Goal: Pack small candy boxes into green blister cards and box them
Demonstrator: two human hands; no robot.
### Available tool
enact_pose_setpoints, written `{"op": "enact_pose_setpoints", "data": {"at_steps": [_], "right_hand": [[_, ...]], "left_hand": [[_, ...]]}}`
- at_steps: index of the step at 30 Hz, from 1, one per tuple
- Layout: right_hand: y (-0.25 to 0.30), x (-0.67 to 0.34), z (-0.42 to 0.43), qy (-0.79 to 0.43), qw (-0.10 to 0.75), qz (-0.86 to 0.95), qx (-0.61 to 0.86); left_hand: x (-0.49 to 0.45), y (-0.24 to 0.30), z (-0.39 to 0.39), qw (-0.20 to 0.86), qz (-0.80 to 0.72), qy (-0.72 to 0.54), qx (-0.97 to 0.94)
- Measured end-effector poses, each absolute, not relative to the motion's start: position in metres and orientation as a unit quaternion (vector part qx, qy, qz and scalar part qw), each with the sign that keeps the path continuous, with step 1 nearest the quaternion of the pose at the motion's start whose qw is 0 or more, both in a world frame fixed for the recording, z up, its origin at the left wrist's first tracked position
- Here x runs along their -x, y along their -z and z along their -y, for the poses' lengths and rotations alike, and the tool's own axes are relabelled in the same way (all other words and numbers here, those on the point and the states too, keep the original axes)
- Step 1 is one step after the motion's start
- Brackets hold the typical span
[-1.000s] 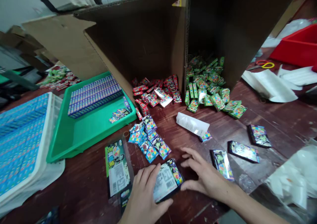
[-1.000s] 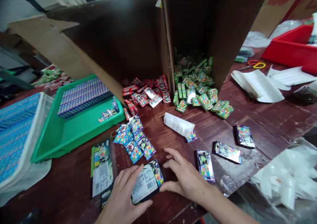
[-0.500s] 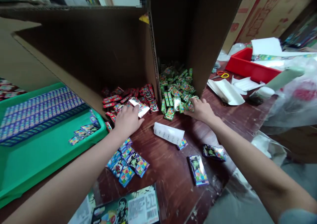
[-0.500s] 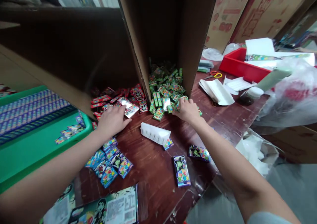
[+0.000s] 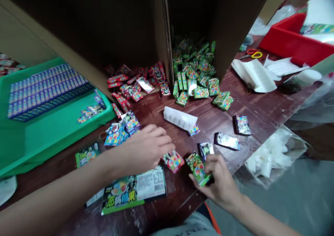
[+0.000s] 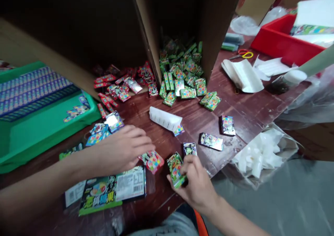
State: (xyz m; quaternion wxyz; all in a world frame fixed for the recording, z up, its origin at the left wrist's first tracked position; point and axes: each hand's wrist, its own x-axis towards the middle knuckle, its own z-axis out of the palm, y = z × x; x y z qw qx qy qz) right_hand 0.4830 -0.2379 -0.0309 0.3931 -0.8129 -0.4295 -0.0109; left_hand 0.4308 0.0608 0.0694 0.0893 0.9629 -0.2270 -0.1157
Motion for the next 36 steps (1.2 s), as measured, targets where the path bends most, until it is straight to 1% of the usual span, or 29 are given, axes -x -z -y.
{"op": "enact_pose_setpoints", "data": {"at_steps": [2, 4, 10, 13, 17, 24, 29, 33, 36], "right_hand": [[0.045, -0.453, 0.25, -0.005, 0.319, 0.444, 0.837], [0.046, -0.449, 0.259, -0.042, 0.254, 0.464, 0.848], [0.013, -0.505, 0.259, -0.138, 0.169, 0.594, 0.774], [0.01, -0.519, 0.242, -0.165, 0.175, 0.639, 0.731], [0.017, -0.518, 0.221, -0.168, 0.204, 0.625, 0.735], [0.026, -0.507, 0.214, -0.175, 0.213, 0.646, 0.712], [0.024, -0.502, 0.22, -0.161, 0.225, 0.64, 0.717], [0.02, -0.501, 0.222, -0.191, 0.23, 0.672, 0.677], [0.019, -0.497, 0.212, -0.201, 0.228, 0.693, 0.653]], "left_hand": [[-0.419, -0.058, -0.037, 0.111, 0.252, 0.121, -0.954], [-0.412, -0.048, -0.02, 0.118, 0.236, 0.106, -0.959], [-0.388, -0.023, 0.01, 0.149, 0.018, 0.062, -0.987], [-0.375, -0.009, 0.023, 0.168, -0.005, 0.066, -0.984], [-0.362, 0.0, 0.035, 0.203, -0.011, 0.052, -0.978], [-0.357, 0.002, 0.043, 0.198, -0.039, 0.056, -0.978], [-0.328, -0.012, 0.02, 0.185, -0.016, 0.075, -0.98], [-0.286, -0.017, -0.011, 0.144, -0.031, 0.104, -0.984], [-0.27, -0.013, -0.018, 0.162, -0.039, 0.121, -0.979]]}}
